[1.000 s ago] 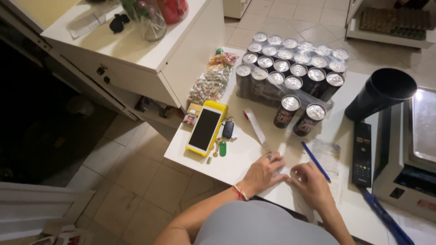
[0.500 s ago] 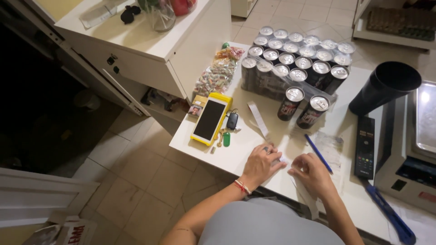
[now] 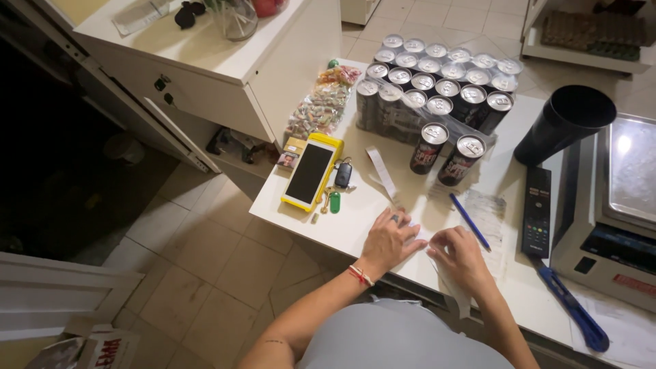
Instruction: The person writes on a paper slip, uses a box cutter to open a plastic-wrapped case of canned beverages, and then organizes the cans and paper on a counter.
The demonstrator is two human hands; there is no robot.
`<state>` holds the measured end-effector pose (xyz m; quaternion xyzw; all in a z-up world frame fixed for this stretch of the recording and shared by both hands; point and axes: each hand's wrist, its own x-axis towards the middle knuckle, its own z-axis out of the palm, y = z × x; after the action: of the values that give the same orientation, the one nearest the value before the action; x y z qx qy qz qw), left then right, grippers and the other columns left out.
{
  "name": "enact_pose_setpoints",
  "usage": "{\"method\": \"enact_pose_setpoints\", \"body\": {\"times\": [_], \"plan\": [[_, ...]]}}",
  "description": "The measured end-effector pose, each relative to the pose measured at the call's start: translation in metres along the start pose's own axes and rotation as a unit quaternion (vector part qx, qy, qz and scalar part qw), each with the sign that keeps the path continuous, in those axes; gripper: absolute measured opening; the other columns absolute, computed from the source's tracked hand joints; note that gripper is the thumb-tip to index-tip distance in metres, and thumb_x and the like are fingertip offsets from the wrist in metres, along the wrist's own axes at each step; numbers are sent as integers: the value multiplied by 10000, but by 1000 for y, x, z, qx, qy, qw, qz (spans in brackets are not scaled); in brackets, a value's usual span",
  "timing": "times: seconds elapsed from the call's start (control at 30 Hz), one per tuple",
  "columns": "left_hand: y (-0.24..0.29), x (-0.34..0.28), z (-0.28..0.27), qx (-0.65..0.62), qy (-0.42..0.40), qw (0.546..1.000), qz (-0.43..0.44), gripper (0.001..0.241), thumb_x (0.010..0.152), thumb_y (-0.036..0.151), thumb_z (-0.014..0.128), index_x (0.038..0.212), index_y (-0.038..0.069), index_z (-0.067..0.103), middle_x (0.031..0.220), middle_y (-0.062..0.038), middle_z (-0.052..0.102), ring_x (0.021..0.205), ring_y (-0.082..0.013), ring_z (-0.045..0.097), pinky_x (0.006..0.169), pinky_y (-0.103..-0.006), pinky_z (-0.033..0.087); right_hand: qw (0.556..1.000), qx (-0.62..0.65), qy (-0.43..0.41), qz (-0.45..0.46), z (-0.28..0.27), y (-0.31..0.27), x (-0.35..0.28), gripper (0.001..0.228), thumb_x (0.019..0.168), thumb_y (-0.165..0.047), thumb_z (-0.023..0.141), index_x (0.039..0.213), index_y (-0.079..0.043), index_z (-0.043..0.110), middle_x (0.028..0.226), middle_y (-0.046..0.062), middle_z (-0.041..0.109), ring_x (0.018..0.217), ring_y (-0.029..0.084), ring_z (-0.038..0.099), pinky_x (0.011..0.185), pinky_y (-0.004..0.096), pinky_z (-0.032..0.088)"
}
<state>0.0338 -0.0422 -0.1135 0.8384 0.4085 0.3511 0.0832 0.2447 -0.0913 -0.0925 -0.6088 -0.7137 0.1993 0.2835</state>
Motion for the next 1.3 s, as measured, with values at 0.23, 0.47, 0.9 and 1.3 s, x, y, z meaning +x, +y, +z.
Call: {"method": "enact_pose_setpoints", "body": {"times": [0.23, 0.47, 0.9, 1.3], "plan": [[4, -2, 5, 15, -16, 1000, -16, 258, 902, 461, 709, 1003, 234, 779, 1046, -44, 672, 1210, -280, 644, 1140, -531, 427, 1000, 9, -10, 11, -4, -5, -3, 258, 815, -391, 828, 1007, -246, 737, 888, 26, 662, 847, 283, 656, 806, 402, 522], [4, -2, 5, 31, -6, 1000, -1, 178, 950, 383, 681, 977, 231, 769, 1021, -32, 684, 1200, -281, 652, 1123, -557, 437, 999, 21, -18, 21, -8, -11, -3, 199, 825, -367, 823, 965, -241, 755, 902, 35, 659, 866, 290, 649, 817, 404, 515], [10, 6, -10, -41, -19, 998, -48, 224, 1047, 335, 588, 951, 163, 693, 924, -75, 733, 1150, -356, 698, 1104, -604, 434, 999, 20, -28, 34, -16, -24, -1, 154, 804, -246, 830, 936, -204, 762, 917, 66, 655, 863, 310, 636, 817, 423, 509], [32, 53, -88, 91, 238, 942, 217, 136, 947, 268, 714, 874, 162, 672, 897, -2, 702, 1015, -244, 719, 1049, -720, 458, 855, 465, 3, 230, -40, -77, 16, 235, 1051, -183, 629, 939, -4, 731, 828, 89, 659, 767, 156, 587, 744, 275, 504]]}}
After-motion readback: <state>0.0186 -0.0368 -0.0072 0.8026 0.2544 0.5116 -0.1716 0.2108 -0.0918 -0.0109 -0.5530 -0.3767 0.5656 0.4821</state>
